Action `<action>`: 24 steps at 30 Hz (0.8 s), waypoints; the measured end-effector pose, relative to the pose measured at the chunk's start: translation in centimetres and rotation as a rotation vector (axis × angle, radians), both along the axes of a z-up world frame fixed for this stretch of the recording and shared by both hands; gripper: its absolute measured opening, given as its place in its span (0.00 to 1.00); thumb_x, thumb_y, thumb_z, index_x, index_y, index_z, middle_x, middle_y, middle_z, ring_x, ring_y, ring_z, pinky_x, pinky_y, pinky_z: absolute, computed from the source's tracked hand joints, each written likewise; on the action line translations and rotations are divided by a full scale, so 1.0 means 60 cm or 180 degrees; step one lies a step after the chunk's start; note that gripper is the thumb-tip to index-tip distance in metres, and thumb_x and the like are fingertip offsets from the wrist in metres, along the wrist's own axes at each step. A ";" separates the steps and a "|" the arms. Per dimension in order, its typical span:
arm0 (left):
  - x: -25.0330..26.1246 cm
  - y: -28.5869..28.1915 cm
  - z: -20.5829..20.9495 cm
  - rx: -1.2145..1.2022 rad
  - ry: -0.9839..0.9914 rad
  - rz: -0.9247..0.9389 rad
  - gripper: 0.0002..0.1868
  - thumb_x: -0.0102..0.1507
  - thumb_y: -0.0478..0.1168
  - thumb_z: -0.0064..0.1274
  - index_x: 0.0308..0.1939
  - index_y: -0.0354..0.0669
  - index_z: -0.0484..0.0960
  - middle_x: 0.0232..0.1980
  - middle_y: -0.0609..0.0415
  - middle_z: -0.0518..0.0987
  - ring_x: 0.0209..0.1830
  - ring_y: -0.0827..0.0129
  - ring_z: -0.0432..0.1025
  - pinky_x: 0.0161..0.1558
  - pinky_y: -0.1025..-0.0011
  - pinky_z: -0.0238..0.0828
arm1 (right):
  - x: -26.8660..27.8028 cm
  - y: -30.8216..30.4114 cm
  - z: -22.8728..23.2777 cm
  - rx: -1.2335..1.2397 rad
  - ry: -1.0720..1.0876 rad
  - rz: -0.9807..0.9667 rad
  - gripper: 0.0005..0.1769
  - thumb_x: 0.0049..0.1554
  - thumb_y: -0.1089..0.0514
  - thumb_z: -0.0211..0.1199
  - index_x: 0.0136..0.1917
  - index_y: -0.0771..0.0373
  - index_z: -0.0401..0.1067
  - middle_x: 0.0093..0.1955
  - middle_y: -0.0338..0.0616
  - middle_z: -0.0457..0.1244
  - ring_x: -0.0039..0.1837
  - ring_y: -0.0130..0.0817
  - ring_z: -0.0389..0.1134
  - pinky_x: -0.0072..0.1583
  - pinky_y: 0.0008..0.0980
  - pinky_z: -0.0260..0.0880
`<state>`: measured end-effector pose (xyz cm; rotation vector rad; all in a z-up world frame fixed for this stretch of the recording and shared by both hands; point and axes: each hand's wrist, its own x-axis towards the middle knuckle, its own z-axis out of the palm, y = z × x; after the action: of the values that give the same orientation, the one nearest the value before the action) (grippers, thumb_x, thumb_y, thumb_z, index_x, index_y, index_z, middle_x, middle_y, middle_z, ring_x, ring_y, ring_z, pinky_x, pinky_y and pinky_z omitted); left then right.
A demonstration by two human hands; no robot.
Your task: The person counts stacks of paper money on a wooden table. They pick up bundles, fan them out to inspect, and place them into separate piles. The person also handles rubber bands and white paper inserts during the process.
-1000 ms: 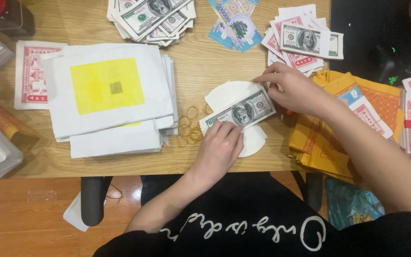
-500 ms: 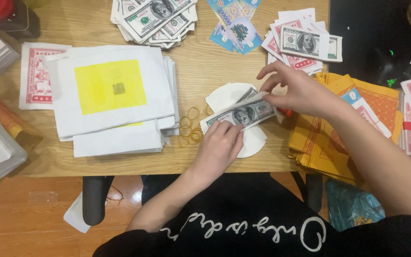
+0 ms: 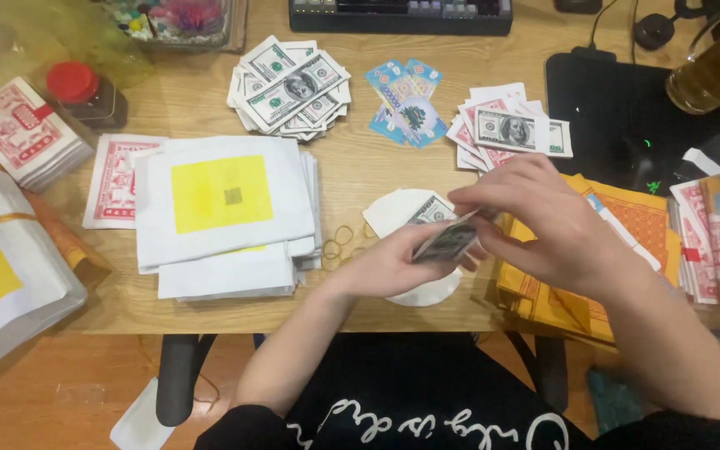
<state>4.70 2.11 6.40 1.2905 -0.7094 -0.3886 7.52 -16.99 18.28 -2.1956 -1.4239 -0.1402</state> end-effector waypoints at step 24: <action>-0.033 0.056 0.010 0.0572 0.0774 0.1563 0.20 0.61 0.32 0.39 0.56 0.46 0.75 0.38 0.58 0.80 0.29 0.75 0.77 0.35 0.78 0.72 | 0.081 0.048 0.010 -0.0389 0.0812 -0.0429 0.04 0.54 0.64 0.63 0.45 0.59 0.74 0.38 0.37 0.68 0.40 0.27 0.67 0.43 0.26 0.67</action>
<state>2.70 5.47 6.99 1.5043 -0.1416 -0.2034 12.36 -14.12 18.89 -2.3117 -1.1725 0.1790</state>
